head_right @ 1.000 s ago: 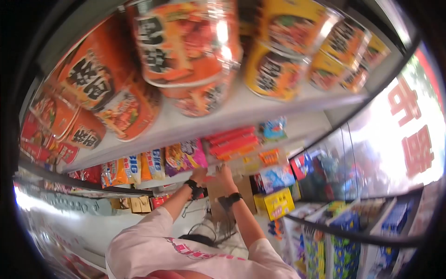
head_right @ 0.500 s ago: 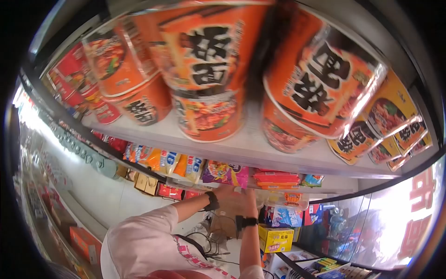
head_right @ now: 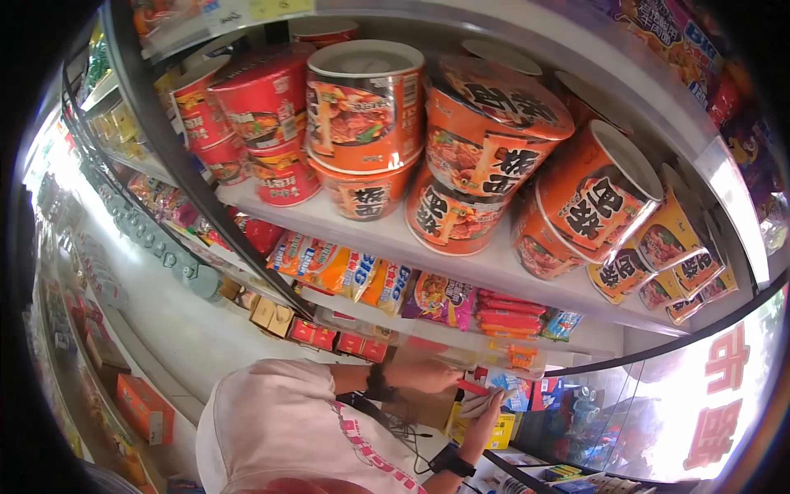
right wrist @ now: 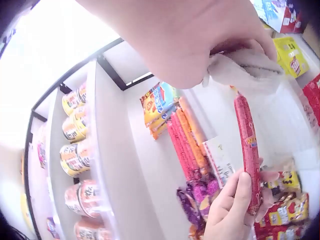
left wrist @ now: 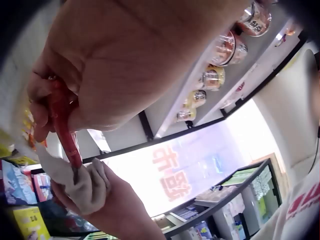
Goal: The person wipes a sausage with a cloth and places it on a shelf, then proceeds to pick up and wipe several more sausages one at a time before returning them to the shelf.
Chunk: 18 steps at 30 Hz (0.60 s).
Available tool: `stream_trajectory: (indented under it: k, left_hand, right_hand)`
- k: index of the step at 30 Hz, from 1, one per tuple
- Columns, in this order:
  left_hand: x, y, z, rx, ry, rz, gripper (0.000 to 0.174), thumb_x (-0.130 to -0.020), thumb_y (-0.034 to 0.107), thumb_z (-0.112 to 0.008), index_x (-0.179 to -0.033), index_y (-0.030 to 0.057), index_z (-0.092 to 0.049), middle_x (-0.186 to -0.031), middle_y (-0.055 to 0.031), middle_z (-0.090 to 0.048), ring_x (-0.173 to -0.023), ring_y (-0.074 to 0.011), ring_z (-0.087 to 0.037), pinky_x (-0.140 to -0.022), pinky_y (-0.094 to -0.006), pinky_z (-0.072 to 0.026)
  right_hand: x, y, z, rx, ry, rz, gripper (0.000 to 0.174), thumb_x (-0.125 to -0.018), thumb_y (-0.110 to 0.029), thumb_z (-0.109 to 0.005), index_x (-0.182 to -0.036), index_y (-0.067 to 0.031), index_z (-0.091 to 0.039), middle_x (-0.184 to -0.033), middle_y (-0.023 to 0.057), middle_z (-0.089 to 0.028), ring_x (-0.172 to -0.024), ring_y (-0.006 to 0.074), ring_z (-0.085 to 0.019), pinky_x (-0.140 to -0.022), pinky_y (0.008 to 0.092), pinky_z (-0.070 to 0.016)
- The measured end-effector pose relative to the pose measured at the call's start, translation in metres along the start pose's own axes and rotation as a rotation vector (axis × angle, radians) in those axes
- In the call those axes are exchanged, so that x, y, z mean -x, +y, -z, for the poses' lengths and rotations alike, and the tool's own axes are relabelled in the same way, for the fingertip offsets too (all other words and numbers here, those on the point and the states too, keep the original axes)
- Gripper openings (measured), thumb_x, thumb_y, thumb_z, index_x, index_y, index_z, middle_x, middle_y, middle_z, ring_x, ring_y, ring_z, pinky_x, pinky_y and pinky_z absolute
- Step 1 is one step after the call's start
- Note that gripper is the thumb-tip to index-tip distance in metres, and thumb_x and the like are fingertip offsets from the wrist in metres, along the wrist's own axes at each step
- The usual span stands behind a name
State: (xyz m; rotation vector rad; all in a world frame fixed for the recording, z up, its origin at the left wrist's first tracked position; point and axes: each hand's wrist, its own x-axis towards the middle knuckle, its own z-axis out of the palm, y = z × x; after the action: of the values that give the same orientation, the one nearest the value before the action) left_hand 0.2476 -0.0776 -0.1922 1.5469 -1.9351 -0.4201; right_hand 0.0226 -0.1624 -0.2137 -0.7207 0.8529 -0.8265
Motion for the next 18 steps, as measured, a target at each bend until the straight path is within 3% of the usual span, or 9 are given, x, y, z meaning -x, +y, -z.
stream_trajectory:
  k: [2, 3, 6, 9, 10, 12, 15, 18]
  left_hand:
    - [0.001, 0.038, 0.025, 0.036, -0.003, 0.046, 0.018, -0.097, 0.016, -0.058, -0.092, -0.0005, -0.058, -0.082, -0.0209, -0.065, -0.075, -0.0367, -0.066, -0.069, -0.0463, -0.0497]
    - [-0.001, 0.051, 0.033, 0.054, 0.002, 0.07, 0.018, -0.098, 0.016, -0.058, -0.093, -0.0008, -0.059, -0.083, -0.0212, -0.065, -0.075, -0.0366, -0.066, -0.07, -0.0461, -0.0494]
    - [-0.009, 0.061, 0.022, 0.351, -0.138, 0.235, 0.02, -0.101, 0.016, -0.055, -0.104, -0.0021, -0.062, -0.086, -0.0229, -0.063, -0.077, -0.036, -0.064, -0.073, -0.0447, -0.0491]
    - [-0.003, 0.096, 0.022, 0.55, -0.029, 0.015, 0.025, -0.105, 0.018, -0.052, -0.117, -0.0014, -0.062, -0.089, -0.0245, -0.063, -0.079, -0.035, -0.063, -0.074, -0.0429, -0.0493]
    - [-0.004, 0.112, 0.025, 0.558, -0.045, 0.02, 0.027, -0.106, 0.019, -0.052, -0.12, -0.0007, -0.062, -0.089, -0.0243, -0.063, -0.079, -0.0347, -0.063, -0.074, -0.0426, -0.0494]
    - [-0.007, 0.143, 0.025, 0.574, -0.091, 0.024, 0.029, -0.106, 0.021, -0.051, -0.126, 0.0008, -0.061, -0.089, -0.0239, -0.063, -0.08, -0.0342, -0.063, -0.074, -0.042, -0.0496]
    - [-0.007, 0.153, -0.025, 0.614, -0.072, -0.064, 0.034, -0.105, 0.027, -0.056, -0.127, 0.0012, -0.06, -0.091, -0.0221, -0.065, -0.081, -0.0315, -0.064, -0.072, -0.0411, -0.0493]
    - [-0.003, 0.201, -0.024, 0.666, -0.234, 0.172, 0.036, -0.101, 0.031, -0.063, -0.121, 0.0012, -0.061, -0.088, -0.0197, -0.067, -0.078, -0.0294, -0.065, -0.069, -0.0403, -0.0488]
  right_hand:
    - [0.007, -0.015, -0.02, -0.042, -0.006, 0.058, 0.032, -0.102, -0.04, -0.062, -0.12, -0.0127, -0.059, -0.108, 0.0007, -0.061, -0.093, 0.0106, -0.061, -0.081, 0.0293, -0.0523]
    - [0.01, -0.024, -0.03, -0.128, 0.098, 0.074, 0.028, -0.1, -0.035, -0.067, -0.115, -0.0133, -0.058, -0.099, -0.0003, -0.063, -0.079, 0.0096, -0.06, -0.067, 0.028, -0.0522]
    - [0.025, -0.055, -0.049, -0.164, -0.083, 0.065, 0.024, -0.099, -0.032, -0.07, -0.107, -0.013, -0.058, -0.089, -0.0012, -0.062, -0.068, 0.0083, -0.057, -0.059, 0.0259, -0.0498]
    - [0.026, -0.074, -0.054, -0.406, -0.142, 0.124, 0.019, -0.105, -0.03, -0.059, -0.1, -0.0115, -0.058, -0.073, -0.0007, -0.055, -0.055, 0.0087, -0.049, -0.053, 0.0243, -0.0421]
    - [0.029, -0.079, -0.054, -0.492, -0.156, 0.144, 0.021, -0.107, -0.03, -0.056, -0.098, -0.011, -0.058, -0.068, -0.0005, -0.052, -0.051, 0.0088, -0.046, -0.051, 0.0238, -0.0395]
    - [0.049, -0.1, -0.044, -0.624, -0.304, 0.139, 0.024, -0.108, -0.03, -0.052, -0.096, -0.0109, -0.057, -0.063, -0.0024, -0.044, -0.049, 0.0079, -0.038, -0.049, 0.0243, -0.0336]
    - [0.057, -0.105, 0.005, -0.672, -0.559, 0.157, 0.029, -0.11, -0.032, -0.047, -0.094, -0.0101, -0.058, -0.057, -0.0037, -0.037, -0.046, 0.0072, -0.031, -0.046, 0.0241, -0.0281]
    - [0.057, -0.122, 0.049, -0.676, -0.733, 0.188, 0.035, -0.112, -0.034, -0.041, -0.093, -0.0098, -0.059, -0.054, -0.0033, -0.035, -0.044, 0.0075, -0.026, -0.044, 0.0243, -0.0253]
